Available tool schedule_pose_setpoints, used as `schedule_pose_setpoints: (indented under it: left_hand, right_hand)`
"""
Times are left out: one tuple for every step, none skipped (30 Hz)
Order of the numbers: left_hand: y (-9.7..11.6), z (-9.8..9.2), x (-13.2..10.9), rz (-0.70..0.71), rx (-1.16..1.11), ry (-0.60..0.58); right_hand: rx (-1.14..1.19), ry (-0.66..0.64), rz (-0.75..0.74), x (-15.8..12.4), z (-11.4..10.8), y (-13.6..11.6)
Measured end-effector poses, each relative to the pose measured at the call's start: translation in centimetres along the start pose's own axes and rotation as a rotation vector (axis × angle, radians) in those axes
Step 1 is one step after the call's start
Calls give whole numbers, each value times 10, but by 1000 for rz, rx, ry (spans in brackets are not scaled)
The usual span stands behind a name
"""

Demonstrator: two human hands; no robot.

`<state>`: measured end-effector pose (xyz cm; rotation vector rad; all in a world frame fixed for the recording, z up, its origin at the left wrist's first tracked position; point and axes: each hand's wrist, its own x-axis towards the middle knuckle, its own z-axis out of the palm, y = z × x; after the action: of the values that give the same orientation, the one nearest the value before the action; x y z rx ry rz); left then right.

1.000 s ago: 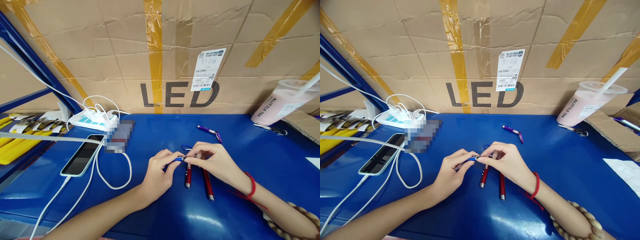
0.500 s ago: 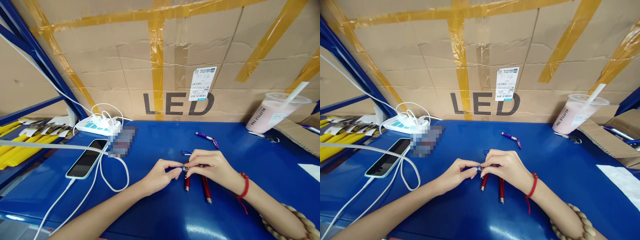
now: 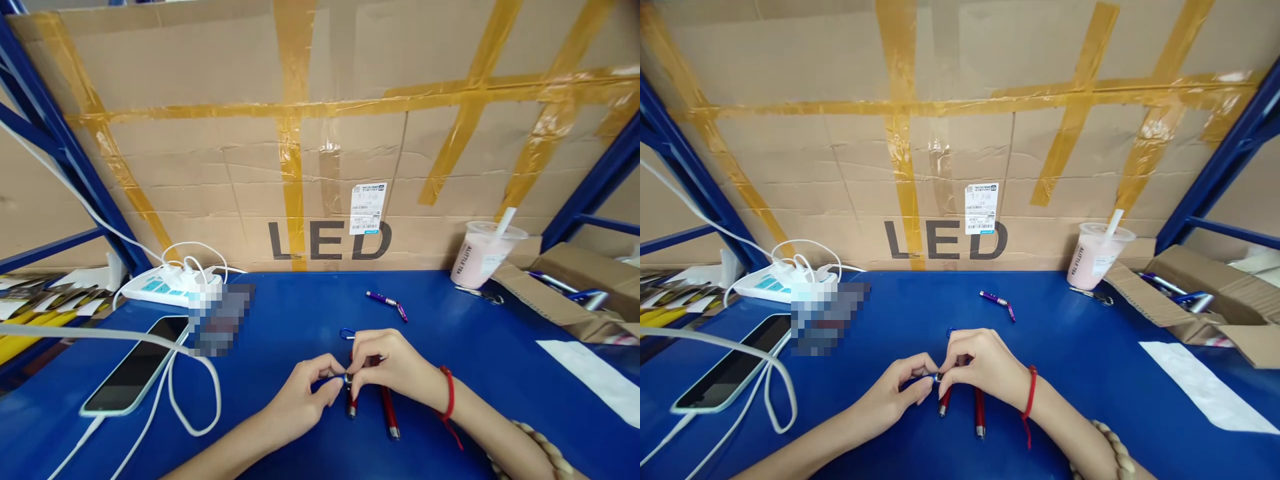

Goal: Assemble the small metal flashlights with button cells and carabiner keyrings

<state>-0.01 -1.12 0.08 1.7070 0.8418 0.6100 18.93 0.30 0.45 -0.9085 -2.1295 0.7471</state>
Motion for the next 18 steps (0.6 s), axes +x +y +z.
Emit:
schedule_pose_setpoints:
  left_hand:
    - [-1,1,0,6,-19,-7]
    - [-3,1,0,12,-38,-17]
    - [-4,2,1,16,-56,-25]
    - [-5,3,1,20,-68,-30]
    - [-6,3,1,23,-80,-37]
    - [-6,4,1,27,-89,-42]
    - [-7,4,2,27,-100,-48]
    - [-7,4,2,27,-110,-52]
    - [-7,4,2,24,-118,-51]
    - [-7,4,2,20,-123,-49]
    - [-8,4,2,18,-124,-44]
    - [-8,4,2,16,-121,-39]
    - [-9,3,2,16,-119,-39]
    - [-9,3,2,18,-118,-42]
    - [-9,3,3,21,-120,-46]
    - [-9,2,3,23,-121,-51]
    - [-9,2,3,25,-123,-53]
    - [-9,2,3,25,-124,-55]
  right_hand:
    - [13,0,18,0,0,-1]
    - [28,-5,39,0,0,-1]
    - [45,-15,62,0,0,-1]
    - [62,-25,83,0,-1,0]
    - [79,-38,100,0,-1,0]
    - [93,-52,110,0,-2,1]
    - [102,-64,113,0,-2,1]
    - [104,-75,109,0,-3,2]
    - [101,-82,99,0,-3,2]
    - [95,-88,88,0,-3,2]
    - [90,-91,78,0,-4,2]
    - [86,-91,69,0,-4,2]
    - [85,-92,63,0,-4,2]
    - [83,-91,60,0,-5,2]
    - [79,-91,58,0,-5,2]
    - [75,-93,56,-1,-5,2]
    - [69,-96,56,-1,-5,2]
    - [65,-100,57,-1,-6,2]
